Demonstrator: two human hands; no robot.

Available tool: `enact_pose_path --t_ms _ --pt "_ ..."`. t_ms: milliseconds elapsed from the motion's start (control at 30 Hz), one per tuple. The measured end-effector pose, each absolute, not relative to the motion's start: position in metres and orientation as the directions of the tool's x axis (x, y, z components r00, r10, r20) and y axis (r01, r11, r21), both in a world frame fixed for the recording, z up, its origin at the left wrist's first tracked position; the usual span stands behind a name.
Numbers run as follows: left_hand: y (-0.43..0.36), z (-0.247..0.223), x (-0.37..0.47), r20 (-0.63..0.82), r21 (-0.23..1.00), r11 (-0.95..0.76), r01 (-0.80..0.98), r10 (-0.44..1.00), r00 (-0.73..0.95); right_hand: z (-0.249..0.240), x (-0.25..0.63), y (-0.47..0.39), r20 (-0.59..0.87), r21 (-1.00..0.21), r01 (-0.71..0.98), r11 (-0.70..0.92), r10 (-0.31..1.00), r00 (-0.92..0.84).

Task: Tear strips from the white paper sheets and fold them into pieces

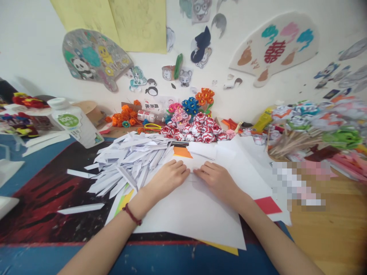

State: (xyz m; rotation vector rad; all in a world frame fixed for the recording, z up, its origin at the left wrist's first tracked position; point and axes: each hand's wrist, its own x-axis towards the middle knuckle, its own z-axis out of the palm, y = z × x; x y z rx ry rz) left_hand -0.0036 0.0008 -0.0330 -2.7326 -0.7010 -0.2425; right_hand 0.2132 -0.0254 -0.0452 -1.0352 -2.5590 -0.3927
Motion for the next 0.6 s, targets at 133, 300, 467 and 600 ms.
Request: enact_pose_path --t_ms 133,300,467,600 --pt "0.0013 -0.0336 -0.0033 0.239 -0.264 -0.831 0.490 0.436 0.868 -0.0443 0.2136 -0.0266 0.415 0.118 0.717 0.687 0.622 -0.664" --pt "0.0006 -0.0326 -0.0038 0.219 -0.282 -0.834 0.475 0.426 0.878 -0.0449 0.2146 -0.0274 0.396 0.099 0.729 0.677 0.645 -0.653" --pt "-0.0006 -0.0316 -0.0039 0.215 -0.292 -0.836 0.465 0.417 0.883 -0.0451 0.2147 -0.0281 0.389 0.116 0.739 0.664 0.654 -0.649" --pt "-0.0004 -0.0319 -0.0039 0.213 -0.288 -0.837 0.465 0.418 0.883 -0.0432 0.2134 -0.0294 0.381 0.110 0.752 0.650 0.672 -0.635"
